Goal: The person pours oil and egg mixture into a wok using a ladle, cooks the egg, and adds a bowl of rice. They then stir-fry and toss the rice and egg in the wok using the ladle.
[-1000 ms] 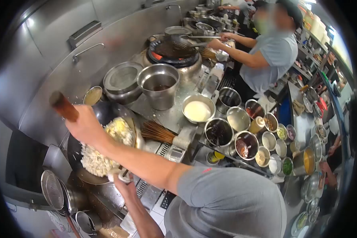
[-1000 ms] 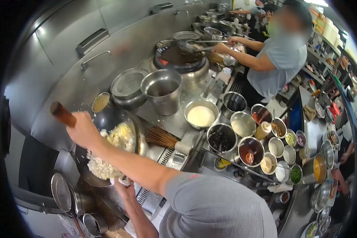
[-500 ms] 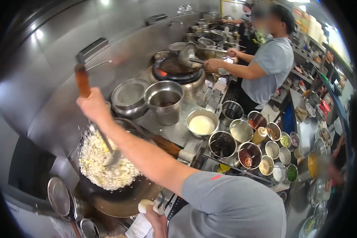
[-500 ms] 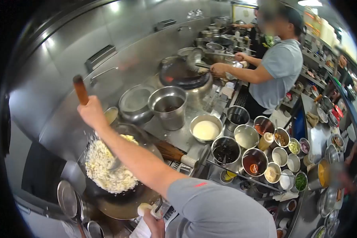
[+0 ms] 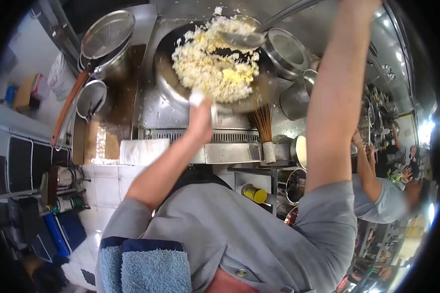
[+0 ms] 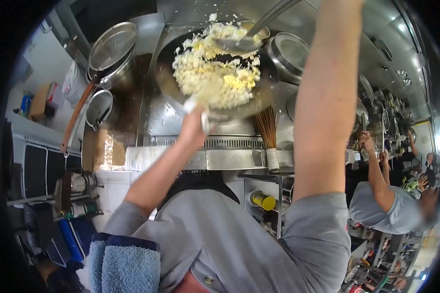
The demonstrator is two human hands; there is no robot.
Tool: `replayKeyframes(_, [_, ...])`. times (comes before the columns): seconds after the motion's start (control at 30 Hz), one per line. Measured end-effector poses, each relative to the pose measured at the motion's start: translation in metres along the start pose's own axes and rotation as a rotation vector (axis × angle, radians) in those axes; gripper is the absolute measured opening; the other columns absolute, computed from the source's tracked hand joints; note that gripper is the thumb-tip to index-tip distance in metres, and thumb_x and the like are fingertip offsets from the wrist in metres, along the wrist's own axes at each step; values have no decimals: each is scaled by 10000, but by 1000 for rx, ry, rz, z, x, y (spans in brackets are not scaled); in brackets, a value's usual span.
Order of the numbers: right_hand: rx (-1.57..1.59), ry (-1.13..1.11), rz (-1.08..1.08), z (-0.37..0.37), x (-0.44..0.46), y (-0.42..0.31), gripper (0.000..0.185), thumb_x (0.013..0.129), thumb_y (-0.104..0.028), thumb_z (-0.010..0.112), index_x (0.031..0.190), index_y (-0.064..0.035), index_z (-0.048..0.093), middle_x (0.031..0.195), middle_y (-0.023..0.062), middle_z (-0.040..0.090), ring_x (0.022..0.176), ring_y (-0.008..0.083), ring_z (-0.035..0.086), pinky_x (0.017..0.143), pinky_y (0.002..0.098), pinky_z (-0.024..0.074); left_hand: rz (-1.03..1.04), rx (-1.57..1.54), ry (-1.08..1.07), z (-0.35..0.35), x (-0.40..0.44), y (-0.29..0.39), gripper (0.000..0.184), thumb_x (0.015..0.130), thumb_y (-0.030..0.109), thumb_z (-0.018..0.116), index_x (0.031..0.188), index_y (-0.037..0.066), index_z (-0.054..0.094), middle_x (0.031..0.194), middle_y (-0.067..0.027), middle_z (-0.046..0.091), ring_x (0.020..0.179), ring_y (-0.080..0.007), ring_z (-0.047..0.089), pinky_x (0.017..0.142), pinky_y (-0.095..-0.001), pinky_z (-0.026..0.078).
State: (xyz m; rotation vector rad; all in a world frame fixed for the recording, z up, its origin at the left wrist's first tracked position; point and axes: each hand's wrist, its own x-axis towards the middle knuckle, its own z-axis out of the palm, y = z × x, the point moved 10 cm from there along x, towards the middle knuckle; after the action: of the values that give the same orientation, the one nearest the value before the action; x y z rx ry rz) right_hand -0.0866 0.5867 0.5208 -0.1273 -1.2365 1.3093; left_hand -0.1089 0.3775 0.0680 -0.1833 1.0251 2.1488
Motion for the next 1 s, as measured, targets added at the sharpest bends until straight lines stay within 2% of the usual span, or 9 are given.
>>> replayKeyframes(0.13, [24,-165,-146,13,7,10,207,843,-93,545,672,-99,428,475,-37,341,355,79,334,304,242,248,1,117,13,-19,85,-1,181,882,183,474,1023,72,497,824,-59,588,672,-189,597,481,-322,473])
replayKeyframes(0.2, [167,-388,99,2,-49,107,115,742,-4,547,654,-29,476,487,20,427,396,126,449,364,276,322,32,151,7,-32,112,-13,215,873,172,482,1052,57,509,851,-74,609,692,-187,610,462,-323,473])
replayKeyframes(0.3, [92,-329,159,8,-96,196,212,761,47,575,641,-49,429,500,-21,369,367,88,351,364,256,253,-43,161,-28,-29,111,-16,226,867,180,488,1052,53,515,866,-79,621,700,-181,615,474,-312,481])
replayKeyframes(0.43, [124,-420,215,-11,-39,169,248,759,70,562,628,-73,409,487,-20,343,368,72,339,355,237,224,-277,209,16,-35,97,-22,198,826,220,531,1000,128,520,808,-27,599,666,-156,597,483,-300,479])
replayKeyframes(0.5, [-18,-282,71,-41,-74,187,221,769,36,564,633,-69,425,485,-19,346,366,73,325,349,242,230,-296,182,-28,-34,101,-27,176,824,241,538,972,149,517,803,-21,588,646,-153,582,464,-293,478])
replayKeyframes(0.6, [95,-327,72,-15,-42,227,196,767,32,559,650,-65,435,482,-18,342,365,80,320,340,247,242,-396,201,-2,-45,98,-40,226,844,233,507,1044,128,499,863,-46,598,709,-197,634,447,-285,495])
replayKeyframes(0.7, [148,-334,96,12,19,189,182,763,37,550,670,-59,427,484,-19,338,366,88,325,339,255,252,-362,276,-53,-36,98,-25,258,840,230,507,1074,121,492,883,-52,600,755,-219,650,469,-290,500])
replayKeyframes(0.83, [112,-105,165,-4,-8,265,200,782,-16,572,642,-61,436,490,-27,340,365,83,306,348,257,227,-394,263,5,-40,91,-31,200,833,241,521,1007,143,525,861,-34,595,763,-179,620,512,-287,488])
replayKeyframes(1.0, [171,-403,405,62,-15,231,219,822,-41,540,647,-99,423,456,-46,342,351,71,333,307,240,256,-456,236,-19,-43,93,-35,164,793,287,597,902,166,579,803,10,576,709,-129,545,555,-312,501])
